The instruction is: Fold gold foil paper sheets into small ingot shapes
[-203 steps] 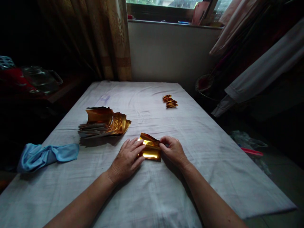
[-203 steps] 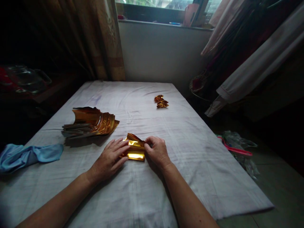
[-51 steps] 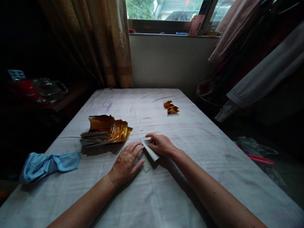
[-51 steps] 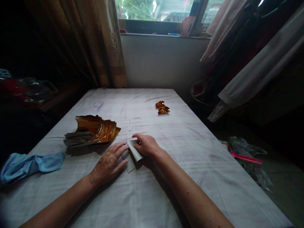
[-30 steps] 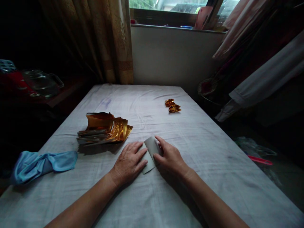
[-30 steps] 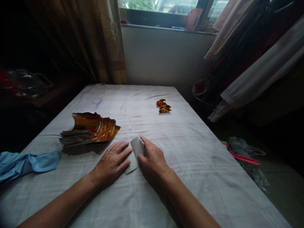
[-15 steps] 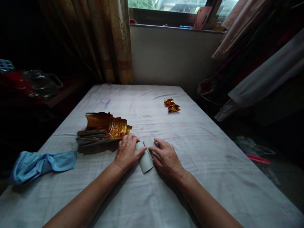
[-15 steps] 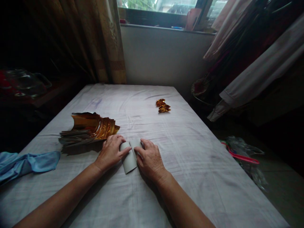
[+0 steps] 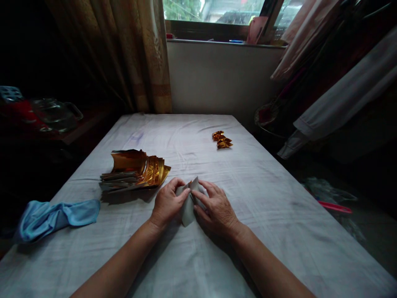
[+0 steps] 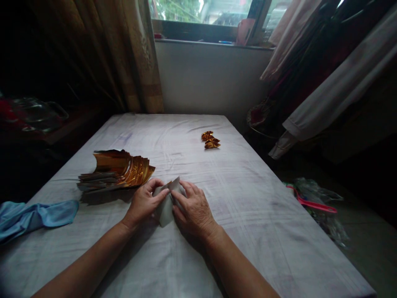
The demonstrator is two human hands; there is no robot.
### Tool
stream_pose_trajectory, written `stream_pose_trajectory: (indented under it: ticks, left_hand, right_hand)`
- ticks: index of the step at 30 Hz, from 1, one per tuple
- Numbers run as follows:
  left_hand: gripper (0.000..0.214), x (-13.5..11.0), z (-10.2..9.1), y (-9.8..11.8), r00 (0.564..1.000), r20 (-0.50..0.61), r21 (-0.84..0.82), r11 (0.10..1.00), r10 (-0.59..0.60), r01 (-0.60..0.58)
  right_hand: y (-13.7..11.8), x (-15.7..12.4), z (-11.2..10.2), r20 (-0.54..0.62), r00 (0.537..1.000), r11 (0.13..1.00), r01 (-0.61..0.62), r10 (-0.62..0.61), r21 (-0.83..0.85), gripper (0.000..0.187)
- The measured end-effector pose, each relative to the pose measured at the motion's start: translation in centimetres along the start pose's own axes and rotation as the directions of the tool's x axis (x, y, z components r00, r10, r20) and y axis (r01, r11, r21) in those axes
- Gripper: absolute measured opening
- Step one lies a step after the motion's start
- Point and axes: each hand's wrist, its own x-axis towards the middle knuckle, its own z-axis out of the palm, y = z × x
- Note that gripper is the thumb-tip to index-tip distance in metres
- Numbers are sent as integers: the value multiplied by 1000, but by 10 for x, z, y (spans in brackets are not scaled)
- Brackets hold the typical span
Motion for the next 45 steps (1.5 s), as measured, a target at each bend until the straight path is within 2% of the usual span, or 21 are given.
stream_pose_trajectory:
  ticks: [6, 11, 17, 22, 28, 33, 38, 45]
  left_hand:
    - [9, -9, -6, 14, 991, -109, -97, 992, 75, -86]
    - [29, -10, -6, 15, 990, -110, -280, 952, 93, -121]
    - [37, -7, 0, 7, 999, -44, -426, 904, 29, -45]
    - [33, -5, 3, 6, 1000, 2, -517, 856, -30, 27]
    - [30, -6, -1, 12, 996, -70, -460, 888, -56, 18]
    - [31, -6, -1, 13, 997, -64, -447, 894, -52, 18]
    - [29, -7, -1, 14, 997, -67, -447, 894, -50, 15]
    - [23, -9, 1, 13, 997, -83, -394, 918, 7, -40]
  right_hand:
    - [-2, 2, 0, -147, 988, 999, 47, -44, 19, 39]
    - [-5, 5, -1, -222, 974, 997, 65, -56, 31, 42]
    - [-5, 6, -4, -272, 960, 998, 71, -67, 3, 42]
    - [-5, 6, -5, -291, 951, 995, 95, -101, -35, 38]
    - [-5, 7, -4, -267, 960, 997, 80, -83, -25, 39]
    - [-4, 7, -4, -258, 962, 996, 88, -89, -17, 42]
    - [-4, 7, -4, -302, 948, 995, 101, -100, -12, 44]
    - [-6, 8, -5, -324, 941, 995, 97, -93, -2, 47]
